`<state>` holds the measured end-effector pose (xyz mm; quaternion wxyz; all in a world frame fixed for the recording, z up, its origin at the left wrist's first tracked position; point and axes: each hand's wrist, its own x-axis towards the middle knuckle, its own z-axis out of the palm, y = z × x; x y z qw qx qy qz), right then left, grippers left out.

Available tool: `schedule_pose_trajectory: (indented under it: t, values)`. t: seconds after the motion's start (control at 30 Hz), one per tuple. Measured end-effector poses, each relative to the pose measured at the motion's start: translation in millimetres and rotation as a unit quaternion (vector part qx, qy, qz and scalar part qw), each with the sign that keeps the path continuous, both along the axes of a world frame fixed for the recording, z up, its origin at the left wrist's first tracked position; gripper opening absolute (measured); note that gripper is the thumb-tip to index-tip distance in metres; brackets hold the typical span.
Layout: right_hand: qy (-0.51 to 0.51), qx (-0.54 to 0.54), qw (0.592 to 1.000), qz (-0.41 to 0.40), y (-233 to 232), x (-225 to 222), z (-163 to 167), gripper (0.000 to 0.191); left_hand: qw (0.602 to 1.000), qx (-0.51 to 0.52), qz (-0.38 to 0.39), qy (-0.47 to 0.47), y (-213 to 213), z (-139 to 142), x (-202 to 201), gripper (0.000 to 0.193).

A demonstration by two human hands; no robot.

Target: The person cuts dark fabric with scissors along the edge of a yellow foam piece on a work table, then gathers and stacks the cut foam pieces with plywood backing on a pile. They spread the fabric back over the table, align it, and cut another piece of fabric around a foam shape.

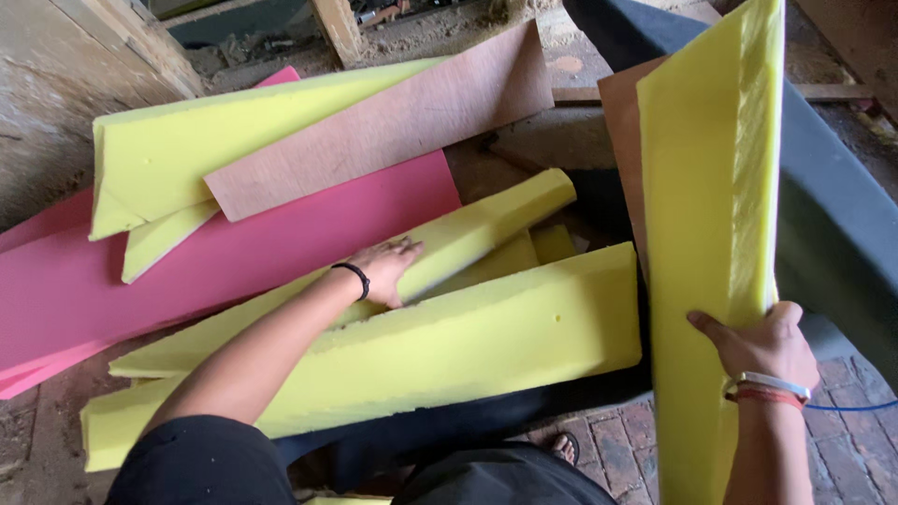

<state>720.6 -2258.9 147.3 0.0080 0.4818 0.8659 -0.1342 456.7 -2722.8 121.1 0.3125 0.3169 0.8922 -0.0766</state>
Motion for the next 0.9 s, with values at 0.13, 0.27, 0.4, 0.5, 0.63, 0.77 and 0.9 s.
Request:
schedule_pose_trajectory:
  t: [0.13,0.27,0.4,0.5,0.63,0.77,0.9]
  values:
    - [0.019,-0.019,1.000,0.014,1,4,6,0.100,0.992,0.006,-0.029,0.126,6,38,-22,0.110]
    - [0.015,-0.009,0.999,0.028,4,2,-1,0.102,0.859,0.085,0.142,0.485,-45,84,-64,0.043]
    - [0.018,0.011,0.999,0.041,10,-1,-16,0.103,0.966,0.189,0.176,-0.028,-59,38,-27,0.087]
    - [0.026,0.004,0.998,0.052,16,0,-29,0.104,0.998,0.060,0.011,-0.020,-56,-12,11,0.121]
    - [0.041,0.009,0.998,0.057,23,1,-39,0.106,0.993,0.001,0.054,-0.102,-73,-19,5,0.113]
    - [0.035,0.019,0.997,0.063,24,-1,-41,0.108,0.991,0.118,0.062,0.010,-113,34,-21,0.091]
    - [0.072,0.008,0.994,0.079,19,1,-44,0.098,0.896,0.167,0.121,0.392,-159,95,-61,0.064]
